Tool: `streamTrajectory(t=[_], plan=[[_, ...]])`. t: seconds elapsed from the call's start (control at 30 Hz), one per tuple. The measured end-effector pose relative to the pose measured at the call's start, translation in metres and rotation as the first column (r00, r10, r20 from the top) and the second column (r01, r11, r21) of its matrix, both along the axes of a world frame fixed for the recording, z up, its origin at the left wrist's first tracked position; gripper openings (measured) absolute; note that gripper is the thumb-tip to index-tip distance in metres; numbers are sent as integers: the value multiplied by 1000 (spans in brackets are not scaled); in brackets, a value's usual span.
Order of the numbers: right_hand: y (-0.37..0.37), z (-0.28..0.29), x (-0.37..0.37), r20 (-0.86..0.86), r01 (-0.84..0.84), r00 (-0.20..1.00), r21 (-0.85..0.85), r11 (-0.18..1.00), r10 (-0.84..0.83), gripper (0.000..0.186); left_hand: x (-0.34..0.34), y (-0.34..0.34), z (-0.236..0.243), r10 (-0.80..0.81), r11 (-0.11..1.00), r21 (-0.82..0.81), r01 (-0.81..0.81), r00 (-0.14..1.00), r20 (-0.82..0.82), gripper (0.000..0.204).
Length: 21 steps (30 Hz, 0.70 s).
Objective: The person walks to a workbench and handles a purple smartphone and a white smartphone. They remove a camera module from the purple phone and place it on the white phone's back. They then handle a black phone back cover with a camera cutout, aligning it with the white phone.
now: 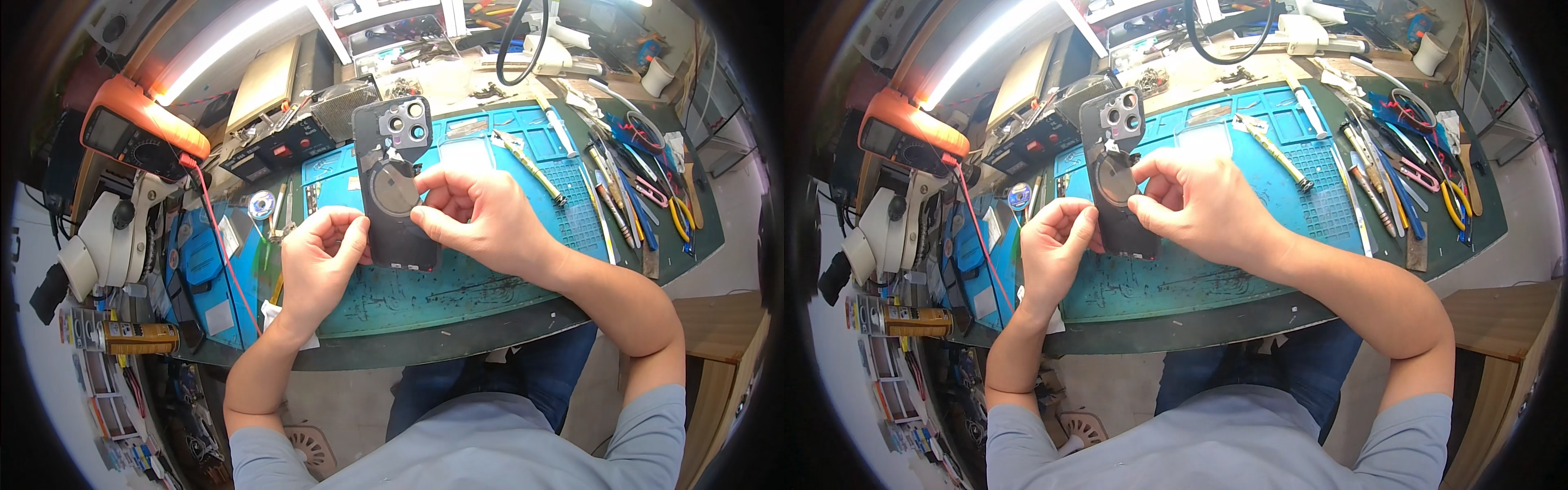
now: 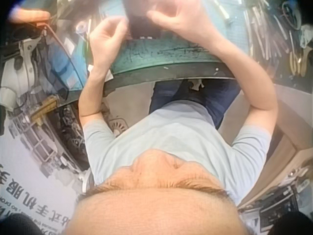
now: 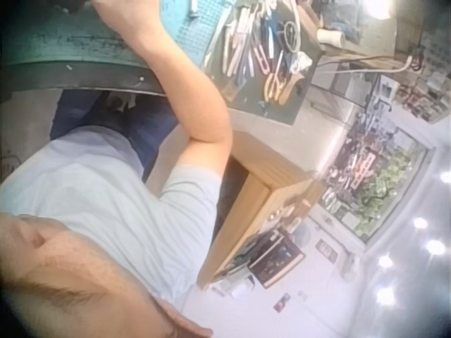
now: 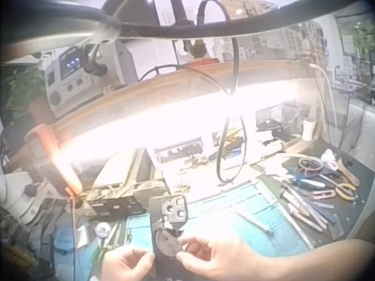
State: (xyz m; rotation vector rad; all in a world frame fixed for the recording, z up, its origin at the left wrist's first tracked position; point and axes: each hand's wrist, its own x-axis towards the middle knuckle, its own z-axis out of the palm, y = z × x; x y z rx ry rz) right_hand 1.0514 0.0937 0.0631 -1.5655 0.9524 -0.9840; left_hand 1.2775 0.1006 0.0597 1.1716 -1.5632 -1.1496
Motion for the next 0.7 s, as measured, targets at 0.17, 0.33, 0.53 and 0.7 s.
streamTrajectory(t=[0.17, 0.33, 0.53, 0.7], plan=[[0, -1, 1, -15, 5, 1000, -1, 1000, -5, 25, 1, 2, 1, 1, 1000, -11, 0, 999, 46, 10], [-5, -7, 0, 3, 58, 998, -29, 998, -58, 25, 1, 1, 2, 1, 1000, -22, -2, 999, -32, 13], [-12, -18, 0, 19, 129, 992, -49, 990, -129, 27, 0, 3, 6, -30, 999, -31, 28, 997, -72, 15], [-10, -11, 0, -8, 110, 994, -58, 992, -111, 26, 1, 4, 6, -41, 999, -38, 38, 997, -71, 16]])
